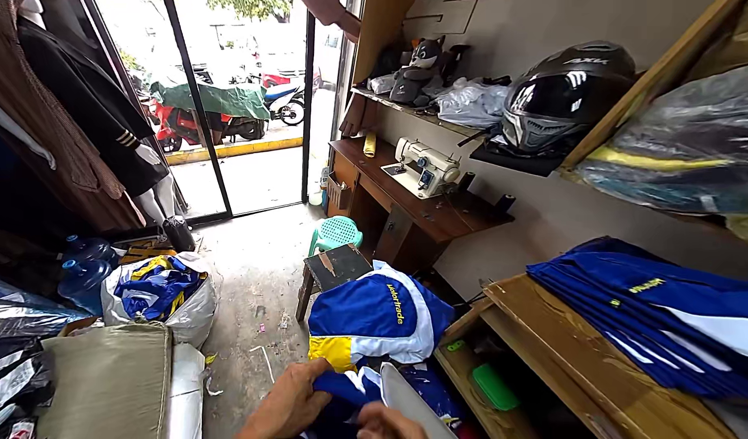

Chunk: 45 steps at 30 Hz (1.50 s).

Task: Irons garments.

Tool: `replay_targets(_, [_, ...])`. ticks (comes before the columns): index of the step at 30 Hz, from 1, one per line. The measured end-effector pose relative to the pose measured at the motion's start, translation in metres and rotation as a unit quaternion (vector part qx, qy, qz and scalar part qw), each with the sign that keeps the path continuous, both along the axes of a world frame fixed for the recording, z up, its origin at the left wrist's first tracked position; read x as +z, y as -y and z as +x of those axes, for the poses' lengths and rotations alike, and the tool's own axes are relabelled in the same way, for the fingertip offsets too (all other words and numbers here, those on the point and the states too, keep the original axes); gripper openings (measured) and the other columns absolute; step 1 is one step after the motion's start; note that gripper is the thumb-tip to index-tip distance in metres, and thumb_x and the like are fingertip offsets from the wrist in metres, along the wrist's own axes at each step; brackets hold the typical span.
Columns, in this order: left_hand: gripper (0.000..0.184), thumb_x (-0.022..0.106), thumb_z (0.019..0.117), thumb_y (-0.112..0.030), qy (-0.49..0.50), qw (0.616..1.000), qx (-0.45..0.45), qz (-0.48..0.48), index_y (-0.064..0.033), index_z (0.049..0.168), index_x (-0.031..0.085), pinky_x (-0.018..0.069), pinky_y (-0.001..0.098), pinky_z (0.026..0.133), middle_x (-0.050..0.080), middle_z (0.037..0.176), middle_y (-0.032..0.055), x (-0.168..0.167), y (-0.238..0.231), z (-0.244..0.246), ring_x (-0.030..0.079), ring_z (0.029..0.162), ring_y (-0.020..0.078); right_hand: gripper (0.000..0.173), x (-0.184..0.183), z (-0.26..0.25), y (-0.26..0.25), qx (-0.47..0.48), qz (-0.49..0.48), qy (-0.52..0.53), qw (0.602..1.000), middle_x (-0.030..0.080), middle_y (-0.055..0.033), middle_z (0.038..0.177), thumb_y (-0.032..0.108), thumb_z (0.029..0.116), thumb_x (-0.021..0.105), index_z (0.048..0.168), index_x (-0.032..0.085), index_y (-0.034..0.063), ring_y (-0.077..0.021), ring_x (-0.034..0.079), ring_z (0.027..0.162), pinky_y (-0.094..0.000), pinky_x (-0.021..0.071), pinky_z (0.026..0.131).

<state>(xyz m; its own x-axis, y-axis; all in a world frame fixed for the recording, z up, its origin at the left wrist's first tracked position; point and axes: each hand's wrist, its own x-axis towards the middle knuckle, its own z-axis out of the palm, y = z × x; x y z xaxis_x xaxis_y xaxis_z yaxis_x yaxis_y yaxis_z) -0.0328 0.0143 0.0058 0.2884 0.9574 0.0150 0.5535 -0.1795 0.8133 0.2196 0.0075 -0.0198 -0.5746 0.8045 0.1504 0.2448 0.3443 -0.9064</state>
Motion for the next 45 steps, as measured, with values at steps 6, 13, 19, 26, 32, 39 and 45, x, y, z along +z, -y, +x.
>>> replay_targets(6, [0.060,0.055,0.0972,-0.064,-0.096,0.992,0.017,0.076,-0.0076,0.081,0.066,0.0512,0.0488,0.060,0.062,0.065,0.0089,0.022,-0.005,0.011,0.065,0.065,0.0256,0.093,-0.015,-0.027,-0.035,-0.133,0.201,0.092,0.966,0.060,-0.0182,0.138,0.059,0.0717,0.085,0.142,0.056,0.0047,-0.0357,0.058,0.127,-0.0583,0.0483,0.101])
replay_targets(13, [0.035,0.075,0.0894,-0.037,-0.151,0.987,-0.052,0.028,-0.0039,0.095,0.067,0.0534,0.0560,0.071,0.069,0.079,0.0141,0.033,0.005,-0.005,0.070,0.077,0.0325,0.016,-0.047,-0.039,-0.079,0.080,0.136,0.078,0.984,0.075,-0.0066,0.096,0.022,0.0901,0.073,0.098,0.076,0.0090,-0.0196,0.072,0.093,-0.0450,0.0581,0.082])
replay_targets(19, [0.023,0.076,0.0778,-0.006,-0.183,0.953,0.142,0.194,-0.0039,0.100,0.073,0.0596,0.0513,0.084,0.069,0.104,0.0189,-0.047,-0.005,-0.053,0.069,0.100,0.0372,0.020,-0.043,-0.053,-0.100,0.012,0.132,0.101,0.986,0.075,-0.0081,0.087,0.011,0.0950,0.056,0.100,0.075,0.0059,-0.0213,0.073,0.084,-0.0463,0.0583,0.076])
replay_targets(26, [0.028,0.060,0.0977,-0.009,-0.202,0.956,0.198,-0.077,-0.0005,0.123,0.069,0.0548,0.0556,0.095,0.068,0.121,0.0245,-0.128,-0.036,-0.047,0.068,0.110,0.0407,0.027,-0.061,-0.059,-0.158,-0.048,0.241,0.321,0.914,0.075,-0.0152,0.096,0.001,0.0834,0.065,0.107,0.075,0.0062,-0.0361,0.071,0.092,-0.0573,0.0511,0.083])
replay_targets(32, [0.027,0.054,0.1020,-0.012,-0.216,0.962,0.127,-0.108,-0.0027,0.124,0.067,0.0536,0.0560,0.097,0.068,0.125,0.0199,-0.137,-0.100,0.016,0.066,0.116,0.0377,0.040,-0.065,-0.003,-0.225,-0.180,0.217,0.359,0.890,0.074,-0.0191,0.106,-0.006,0.0811,0.061,0.117,0.073,0.0067,-0.0411,0.069,0.102,-0.0628,0.0461,0.092])
replay_targets(39, [0.037,0.050,0.1024,-0.009,-0.230,0.961,-0.063,-0.139,-0.0075,0.139,0.056,0.0529,0.0650,0.091,0.067,0.126,0.0227,-0.131,-0.104,0.113,0.066,0.114,0.0444,0.035,-0.112,0.141,-0.167,-0.228,0.112,0.442,0.860,0.072,-0.0236,0.110,-0.008,0.0825,0.065,0.115,0.072,0.0029,-0.0450,0.067,0.108,-0.0660,0.0450,0.096])
replay_targets(45, [0.034,0.048,0.1046,-0.011,-0.204,0.936,-0.247,-0.144,-0.0071,0.138,0.056,0.0528,0.0653,0.088,0.071,0.107,0.0252,-0.103,-0.048,0.170,0.069,0.105,0.0462,0.037,-0.129,0.234,-0.056,-0.197,0.023,0.456,0.868,0.074,-0.0218,0.105,-0.012,0.0769,0.069,0.111,0.073,0.0021,-0.0446,0.068,0.105,-0.0656,0.0459,0.095])
